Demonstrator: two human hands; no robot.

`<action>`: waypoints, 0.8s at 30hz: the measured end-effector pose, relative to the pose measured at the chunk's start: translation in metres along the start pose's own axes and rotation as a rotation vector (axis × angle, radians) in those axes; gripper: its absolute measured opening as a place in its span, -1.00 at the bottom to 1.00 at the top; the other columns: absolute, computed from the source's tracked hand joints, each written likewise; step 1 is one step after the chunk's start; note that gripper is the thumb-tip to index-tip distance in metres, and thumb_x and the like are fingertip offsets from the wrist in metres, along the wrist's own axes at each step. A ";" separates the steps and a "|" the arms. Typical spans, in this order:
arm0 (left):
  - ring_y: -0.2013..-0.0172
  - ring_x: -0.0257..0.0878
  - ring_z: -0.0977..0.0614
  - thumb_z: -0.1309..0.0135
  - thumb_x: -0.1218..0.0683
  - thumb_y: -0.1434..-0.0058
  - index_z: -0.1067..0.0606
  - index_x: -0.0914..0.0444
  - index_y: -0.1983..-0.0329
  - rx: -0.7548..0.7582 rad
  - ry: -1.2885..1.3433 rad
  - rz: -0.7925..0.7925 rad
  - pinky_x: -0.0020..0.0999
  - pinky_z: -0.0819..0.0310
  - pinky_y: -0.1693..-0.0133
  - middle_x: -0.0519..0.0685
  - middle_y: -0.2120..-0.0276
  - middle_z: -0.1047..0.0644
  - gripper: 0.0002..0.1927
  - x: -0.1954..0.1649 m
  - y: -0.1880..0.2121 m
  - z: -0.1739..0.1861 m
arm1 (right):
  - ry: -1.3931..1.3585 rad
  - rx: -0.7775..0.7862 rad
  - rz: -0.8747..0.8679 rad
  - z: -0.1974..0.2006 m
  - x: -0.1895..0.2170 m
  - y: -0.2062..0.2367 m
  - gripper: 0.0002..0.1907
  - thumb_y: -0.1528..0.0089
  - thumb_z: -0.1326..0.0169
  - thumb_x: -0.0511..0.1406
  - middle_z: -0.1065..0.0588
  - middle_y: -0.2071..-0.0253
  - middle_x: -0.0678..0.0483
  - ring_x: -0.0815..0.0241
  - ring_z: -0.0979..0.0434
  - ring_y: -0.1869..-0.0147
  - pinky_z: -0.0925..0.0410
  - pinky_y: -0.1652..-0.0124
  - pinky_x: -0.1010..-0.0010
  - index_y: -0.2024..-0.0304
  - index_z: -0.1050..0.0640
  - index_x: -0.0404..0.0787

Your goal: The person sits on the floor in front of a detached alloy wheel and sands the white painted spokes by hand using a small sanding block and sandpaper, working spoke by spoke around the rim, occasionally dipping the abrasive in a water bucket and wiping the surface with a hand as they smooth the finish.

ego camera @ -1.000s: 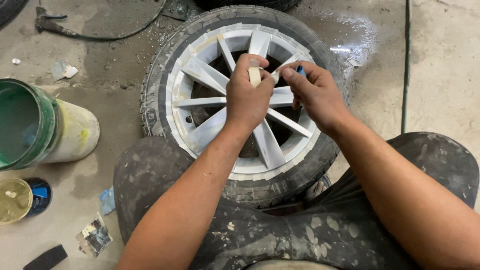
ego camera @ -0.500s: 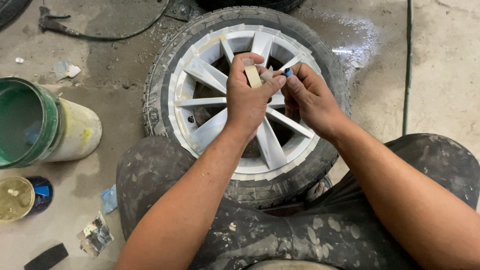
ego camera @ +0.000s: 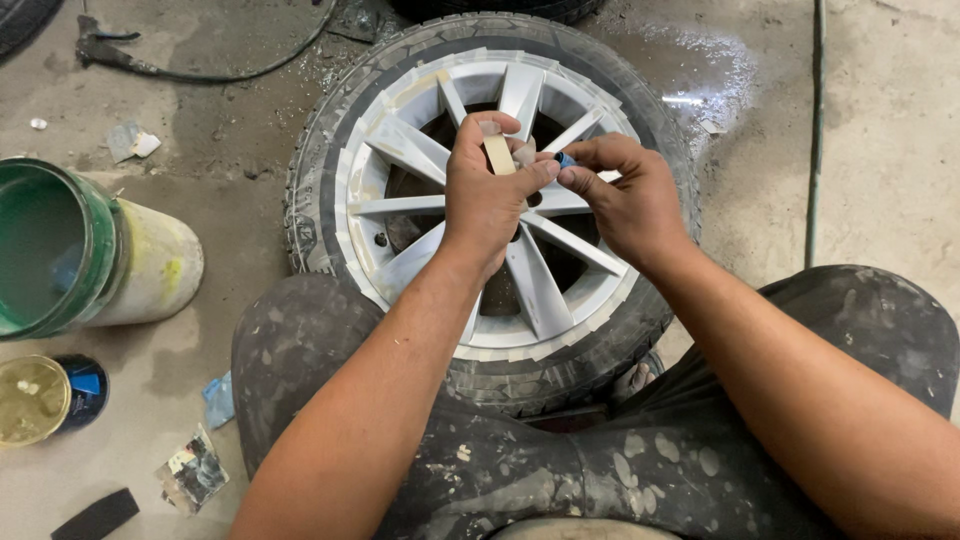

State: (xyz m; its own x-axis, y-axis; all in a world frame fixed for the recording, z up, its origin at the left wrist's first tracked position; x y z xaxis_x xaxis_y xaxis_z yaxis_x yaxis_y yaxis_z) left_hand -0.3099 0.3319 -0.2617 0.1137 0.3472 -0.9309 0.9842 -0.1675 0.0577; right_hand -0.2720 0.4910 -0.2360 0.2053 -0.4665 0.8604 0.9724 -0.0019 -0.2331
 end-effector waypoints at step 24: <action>0.38 -0.32 -0.54 -0.31 0.25 -0.16 -0.32 0.27 -0.03 0.087 0.161 0.164 -0.40 -0.50 0.35 -0.05 0.33 -0.51 -0.54 0.023 -0.009 0.009 | -0.471 0.240 -0.313 -0.013 -0.007 0.004 -0.72 -0.38 -0.04 -0.38 -0.61 0.16 0.07 0.31 -0.62 0.10 -0.50 0.23 0.46 -0.14 -0.54 -0.29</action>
State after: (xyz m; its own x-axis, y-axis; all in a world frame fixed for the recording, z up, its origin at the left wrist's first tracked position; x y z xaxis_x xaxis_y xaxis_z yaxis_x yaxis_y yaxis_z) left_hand -0.3176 0.3332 -0.2870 0.2976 0.4502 -0.8419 0.9362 -0.3103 0.1650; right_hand -0.2710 0.4825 -0.2488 -0.1209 -0.0353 0.9920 0.9809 0.1490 0.1248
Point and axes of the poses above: each hand's wrist, its own y-axis away from the middle knuckle, its own z-axis out of the back of the hand, x = y × z, the point moved 5 cm from there along -y, towards the middle knuckle
